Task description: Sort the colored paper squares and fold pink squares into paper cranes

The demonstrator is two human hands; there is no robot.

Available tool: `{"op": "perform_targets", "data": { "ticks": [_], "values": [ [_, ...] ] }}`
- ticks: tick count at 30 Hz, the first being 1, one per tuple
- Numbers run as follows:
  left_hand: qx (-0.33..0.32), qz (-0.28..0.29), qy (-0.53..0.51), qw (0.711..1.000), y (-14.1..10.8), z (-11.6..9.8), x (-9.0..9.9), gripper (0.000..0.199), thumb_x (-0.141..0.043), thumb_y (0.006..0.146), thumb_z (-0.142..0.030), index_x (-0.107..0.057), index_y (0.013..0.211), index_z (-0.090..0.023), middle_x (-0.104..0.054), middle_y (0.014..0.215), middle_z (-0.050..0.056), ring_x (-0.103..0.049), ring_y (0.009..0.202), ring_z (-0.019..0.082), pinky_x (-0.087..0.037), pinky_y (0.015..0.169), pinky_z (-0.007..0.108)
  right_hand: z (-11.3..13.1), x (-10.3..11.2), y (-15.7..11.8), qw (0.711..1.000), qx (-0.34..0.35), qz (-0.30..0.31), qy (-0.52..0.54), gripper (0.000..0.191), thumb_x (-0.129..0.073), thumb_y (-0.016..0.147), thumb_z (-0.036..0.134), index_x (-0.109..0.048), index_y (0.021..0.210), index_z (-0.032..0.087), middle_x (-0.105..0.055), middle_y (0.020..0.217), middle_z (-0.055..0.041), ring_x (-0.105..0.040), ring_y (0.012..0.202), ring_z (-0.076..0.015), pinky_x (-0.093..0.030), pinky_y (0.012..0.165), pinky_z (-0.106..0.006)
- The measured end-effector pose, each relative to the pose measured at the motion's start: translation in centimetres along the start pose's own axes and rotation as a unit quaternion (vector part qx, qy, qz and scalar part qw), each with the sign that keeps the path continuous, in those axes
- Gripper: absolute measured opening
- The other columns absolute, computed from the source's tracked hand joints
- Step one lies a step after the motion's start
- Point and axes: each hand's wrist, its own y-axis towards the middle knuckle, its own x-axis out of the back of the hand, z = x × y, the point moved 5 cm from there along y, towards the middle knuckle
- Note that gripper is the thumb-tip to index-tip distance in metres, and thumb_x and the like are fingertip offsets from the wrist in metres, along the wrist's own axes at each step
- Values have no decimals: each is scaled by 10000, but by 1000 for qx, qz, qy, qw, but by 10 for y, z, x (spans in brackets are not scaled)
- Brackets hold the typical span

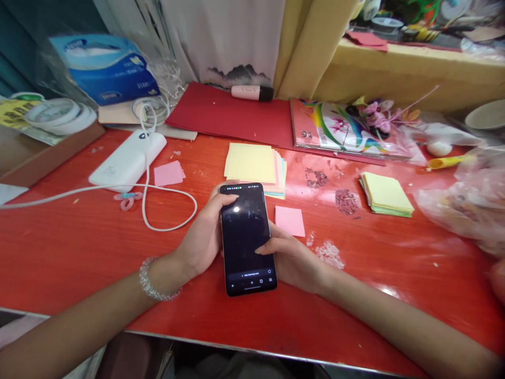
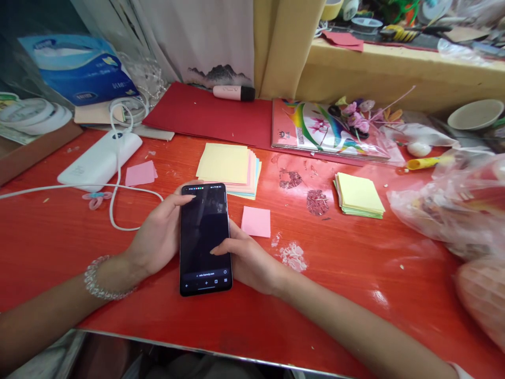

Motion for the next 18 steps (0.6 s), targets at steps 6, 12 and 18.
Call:
{"op": "perform_targets", "data": {
  "ticks": [6,12,18],
  "values": [
    [7,-1,-15,1000,0,0,-2,188,-505,834,-250,-539,1018,-235,-589,945,-2,-551,874,138,-463,726,232,1,0,0,1000,3,7,-2,579,-546,631,-17,-529,1153,233,-640,926,8,-595,786,-126,-470,684,-241],
    [5,1,-21,1000,0,0,-2,204,-514,830,-248,-539,1031,-228,-595,946,2,-551,881,136,-461,749,236,1,-1,0,1000,3,16,-27,583,-620,620,-33,-518,1134,221,-641,925,5,-615,814,-128,-482,686,-237],
    [-1,9,-6,1000,-1,2,-1,258,-541,817,-255,-523,1075,-252,-611,1008,-1,-574,885,152,-468,715,243,1,-1,-2,1000,-6,-19,-15,405,-676,752,132,-531,1113,248,-634,955,19,-624,813,-104,-499,709,-239]
  ]
}}
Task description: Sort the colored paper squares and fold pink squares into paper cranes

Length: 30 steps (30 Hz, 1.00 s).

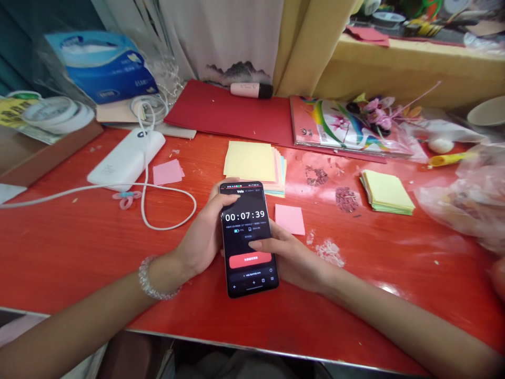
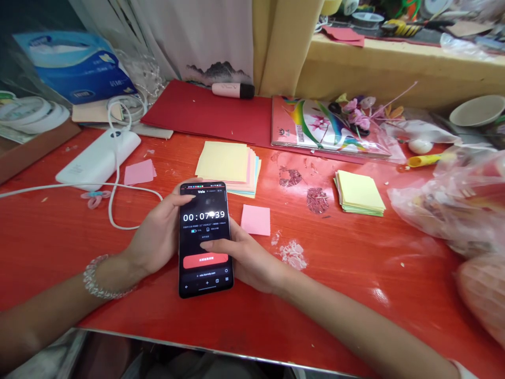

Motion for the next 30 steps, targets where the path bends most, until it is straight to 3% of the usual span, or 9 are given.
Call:
{"op": "perform_targets", "data": {
  "ticks": [10,17,21,30],
  "values": [
    [-24,25,31,999,-7,-2,-4,406,-577,791,-221,-476,1171,-323,-604,1062,-22,-599,849,154,-483,721,262,2,-1,-4,997,54,-48,-26,352,-683,765,189,-541,1077,269,-648,971,29,-633,813,-113,-494,731,-253],
    [1,20,8,1000,-3,-1,-4,377,-552,806,-230,-465,1169,-287,-618,1021,0,-599,862,161,-492,727,269,2,3,-2,999,-16,-11,36,289,-549,805,243,-532,1094,245,-650,983,-10,-619,777,-141,-479,674,-271],
    [5,17,-2,1000,-1,-1,-5,388,-542,811,-222,-475,1187,-286,-620,997,-6,-594,854,147,-485,720,250,3,4,-1,999,-11,-14,28,341,-558,786,175,-527,1117,249,-647,958,-4,-618,778,-137,-488,681,-266],
    [-2,15,-7,1000,-1,0,-4,404,-543,808,-215,-482,1199,-298,-620,971,-21,-592,846,141,-479,738,249,1,1,0,1000,-9,-11,27,431,-589,841,314,-458,1251,305,-650,1077,-17,-645,801,-139,-509,684,-266]
  ]
}}
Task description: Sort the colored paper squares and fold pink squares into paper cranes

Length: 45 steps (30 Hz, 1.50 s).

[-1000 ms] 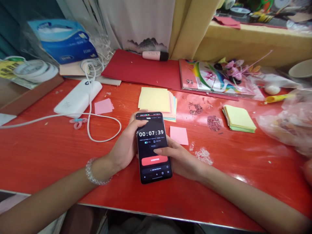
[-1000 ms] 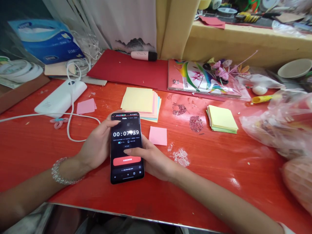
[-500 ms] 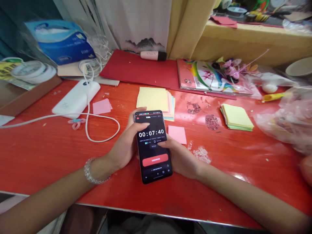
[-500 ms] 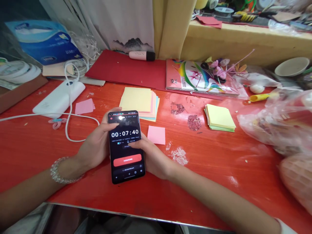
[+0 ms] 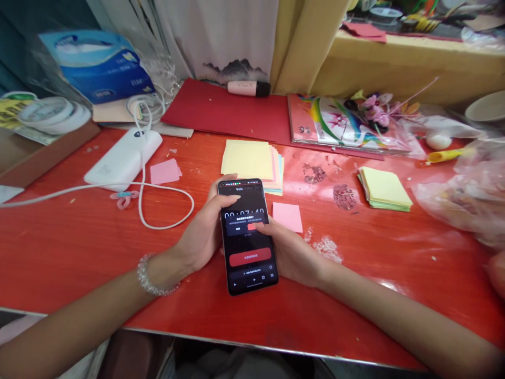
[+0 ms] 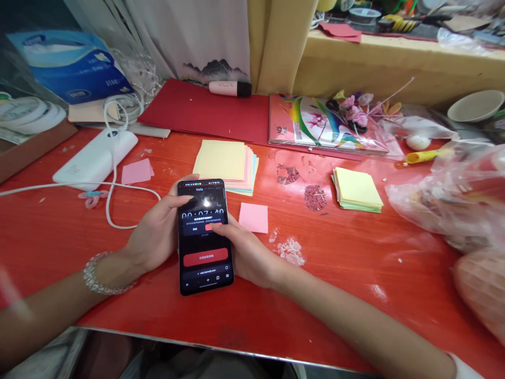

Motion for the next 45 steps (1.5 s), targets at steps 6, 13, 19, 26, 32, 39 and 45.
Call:
{"op": "perform_targets", "data": {
  "ticks": [6,13,19,26,32,39,45],
  "values": [
    [6,-4,-2,1000,0,0,0,377,-542,806,-218,-501,1176,-280,-625,957,-16,-594,879,153,-476,766,254,0,-4,1,999,-40,-8,17,398,-449,880,477,-576,1137,201,-673,1031,-62,-645,875,-191,-476,817,-348],
    [8,-1,-3,1000,1,-1,0,360,-531,816,-215,-509,1169,-278,-616,953,-16,-585,874,142,-475,755,246,0,1,0,999,-29,-1,21,286,-550,815,305,-570,1084,211,-666,938,-29,-637,772,-158,-479,745,-307],
    [-2,-7,11,1000,1,-1,2,377,-537,810,-243,-513,1184,-283,-616,883,-26,-575,816,141,-456,744,246,1,-1,-2,996,6,75,-42,659,-666,621,-31,-476,1179,263,-616,857,47,-608,759,-110,-471,686,-231],
    [-4,-8,6,1000,2,-1,3,332,-535,808,-228,-539,1138,-265,-611,884,-23,-573,837,143,-455,738,241,1,-1,-1,995,4,87,-44,636,-630,652,-14,-465,1202,260,-636,933,25,-613,806,-119,-476,712,-244],
    [16,-8,-1,1000,1,-1,3,323,-524,823,-246,-521,1145,-272,-618,878,-18,-578,818,149,-466,712,253,2,0,-1,998,-7,58,5,473,-544,758,104,-499,1199,268,-652,1042,2,-615,879,-154,-468,772,-291],
    [17,12,-4,1000,1,-1,0,328,-513,831,-229,-506,1156,-267,-611,917,-4,-589,831,157,-481,718,268,0,-1,-1,998,-22,29,52,342,-495,869,307,-523,1205,244,-675,993,-14,-628,785,-141,-466,732,-268],
    [22,42,19,999,-1,-2,-2,487,-557,784,-133,-462,1230,-304,-609,991,-8,-597,876,153,-500,742,264,-2,-2,-2,999,13,11,32,350,-454,903,341,-491,1247,287,-668,1068,-5,-635,821,-143,-473,723,-270]
  ]
}}
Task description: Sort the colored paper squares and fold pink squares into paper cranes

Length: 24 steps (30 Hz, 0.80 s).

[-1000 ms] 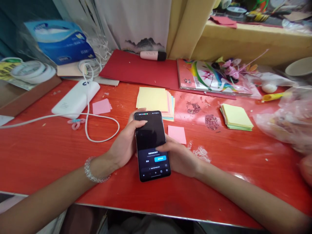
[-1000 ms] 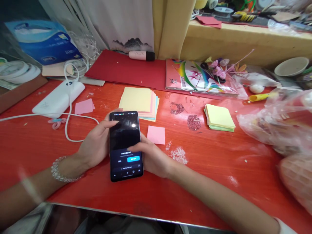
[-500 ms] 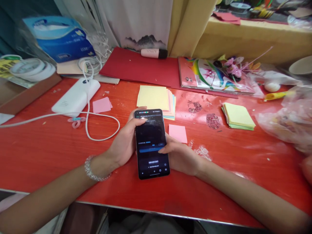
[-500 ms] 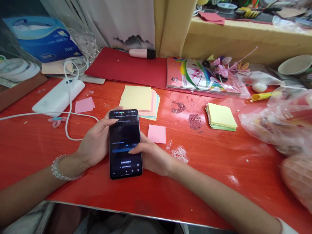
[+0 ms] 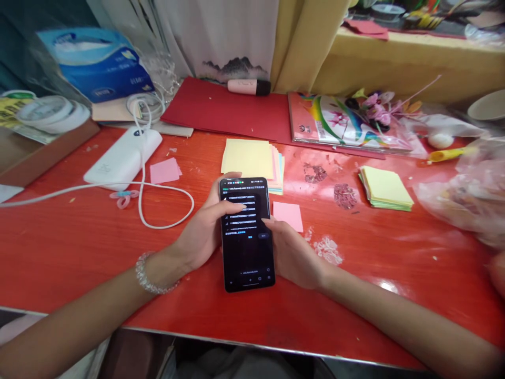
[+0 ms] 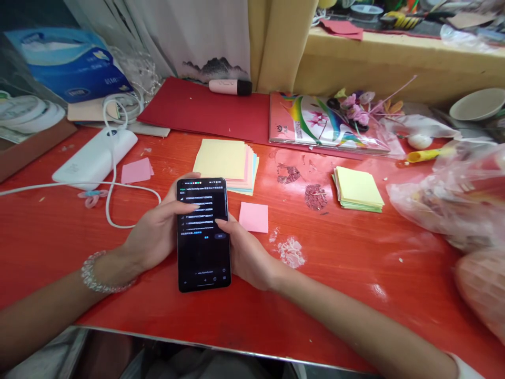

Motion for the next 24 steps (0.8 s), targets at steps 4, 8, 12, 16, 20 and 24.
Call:
{"op": "perform_targets", "data": {
  "ticks": [4,8,12,16,20,24],
  "values": [
    [-1,-3,15,1000,0,-1,1,540,-569,765,-84,-455,1242,-310,-609,1019,-4,-596,884,148,-501,731,250,1,-1,0,1000,-7,2,-2,369,-447,903,354,-483,1266,293,-675,1049,-7,-634,822,-148,-472,729,-275],
    [0,-7,19,1000,2,1,2,504,-571,785,-109,-461,1239,-297,-612,1024,-1,-596,884,147,-500,739,250,1,-1,1,1000,-19,-2,6,376,-449,898,358,-492,1262,273,-681,1015,-14,-634,790,-143,-471,708,-264],
    [-5,-9,13,1000,2,1,2,471,-566,802,-123,-470,1233,-288,-618,1020,-1,-596,902,143,-499,772,251,2,0,2,1000,-18,-1,13,356,-446,903,336,-505,1245,260,-680,1017,-14,-632,772,-134,-467,710,-258],
    [-3,-4,16,1000,2,1,2,512,-587,780,-90,-470,1235,-295,-623,1027,-4,-605,888,132,-500,757,236,2,0,2,1000,-20,2,14,348,-441,903,338,-516,1231,245,-684,985,-17,-629,761,-130,-465,712,-254],
    [-4,-3,27,1000,1,2,3,572,-614,753,-64,-456,1245,-310,-625,1034,-2,-603,916,137,-501,769,234,1,0,2,1000,-26,-8,9,353,-436,905,348,-508,1237,256,-687,949,-10,-629,746,-129,-464,707,-254],
    [-14,10,31,999,1,1,3,594,-611,739,-33,-456,1238,-316,-626,1037,-9,-598,932,134,-499,782,228,0,-1,1,999,-42,-23,0,349,-419,915,381,-503,1229,256,-687,943,-12,-631,735,-134,-466,698,-265]
  ]
}}
